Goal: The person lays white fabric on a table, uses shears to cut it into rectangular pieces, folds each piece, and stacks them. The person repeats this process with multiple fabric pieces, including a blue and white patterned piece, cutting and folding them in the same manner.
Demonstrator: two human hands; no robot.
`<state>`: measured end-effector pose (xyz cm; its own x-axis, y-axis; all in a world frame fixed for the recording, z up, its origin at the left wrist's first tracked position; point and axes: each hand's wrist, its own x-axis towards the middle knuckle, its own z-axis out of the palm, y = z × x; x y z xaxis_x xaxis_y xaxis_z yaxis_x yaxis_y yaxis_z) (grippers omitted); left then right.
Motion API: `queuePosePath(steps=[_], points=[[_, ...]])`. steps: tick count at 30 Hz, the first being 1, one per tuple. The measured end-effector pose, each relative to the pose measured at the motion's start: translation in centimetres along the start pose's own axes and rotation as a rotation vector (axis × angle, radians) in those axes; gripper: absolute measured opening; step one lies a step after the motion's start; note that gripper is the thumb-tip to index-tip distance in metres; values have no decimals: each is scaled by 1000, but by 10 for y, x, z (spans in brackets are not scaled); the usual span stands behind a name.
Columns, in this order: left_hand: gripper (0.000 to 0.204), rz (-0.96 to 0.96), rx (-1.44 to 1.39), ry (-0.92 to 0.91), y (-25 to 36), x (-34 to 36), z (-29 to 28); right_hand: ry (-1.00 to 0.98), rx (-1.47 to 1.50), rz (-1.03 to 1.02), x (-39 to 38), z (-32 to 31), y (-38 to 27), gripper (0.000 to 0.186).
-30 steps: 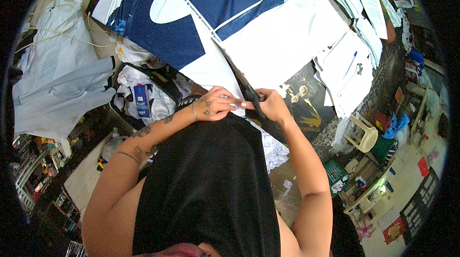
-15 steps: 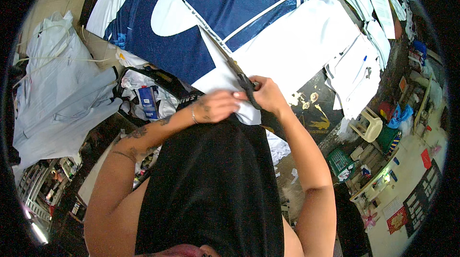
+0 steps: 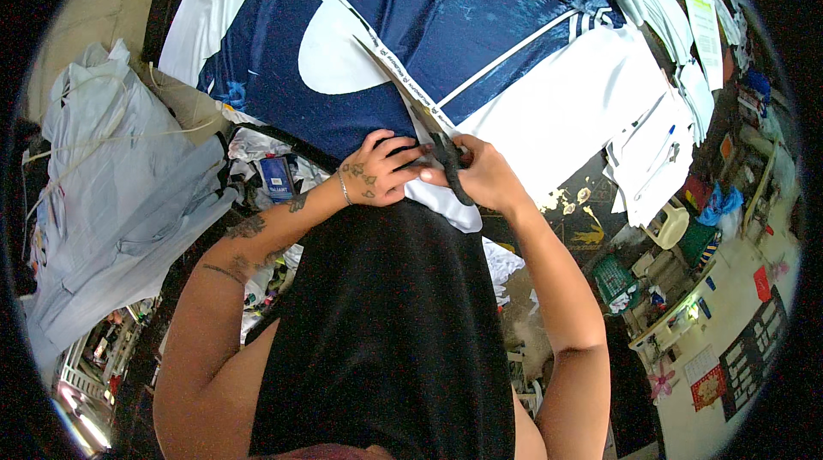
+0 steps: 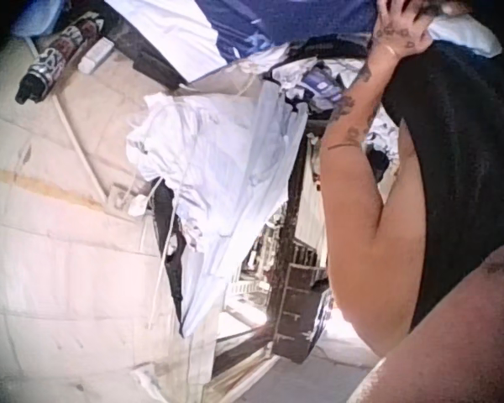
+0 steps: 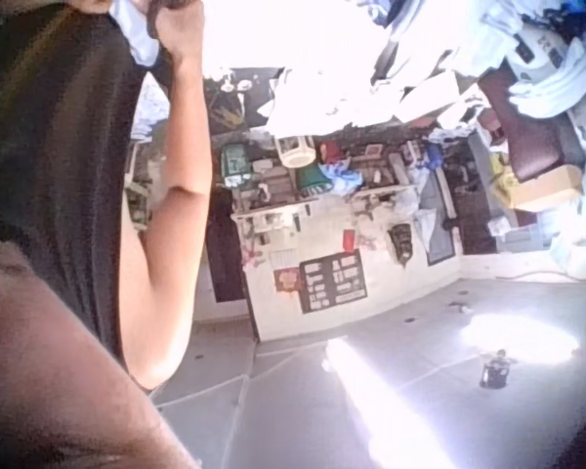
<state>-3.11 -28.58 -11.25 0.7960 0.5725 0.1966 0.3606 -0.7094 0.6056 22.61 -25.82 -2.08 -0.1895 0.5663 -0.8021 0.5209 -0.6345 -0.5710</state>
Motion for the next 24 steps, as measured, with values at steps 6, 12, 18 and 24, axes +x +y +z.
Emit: queuePosePath(steps=[6, 12, 18, 24], points=[[54, 34, -42, -12, -6, -3, 1, 14, 124, -2, 22, 4, -22, 67], [36, 75, -56, 75, -8, -2, 4, 58, 25, -132, 45, 6, -60, 66], [23, 106, -44, 170, -12, 1, 6, 52, -42, 8, 60, 7, -82, 66], [10, 136, -27, 161, -15, 1, 6, -9, -11, -2, 85, 5, -108, 73]])
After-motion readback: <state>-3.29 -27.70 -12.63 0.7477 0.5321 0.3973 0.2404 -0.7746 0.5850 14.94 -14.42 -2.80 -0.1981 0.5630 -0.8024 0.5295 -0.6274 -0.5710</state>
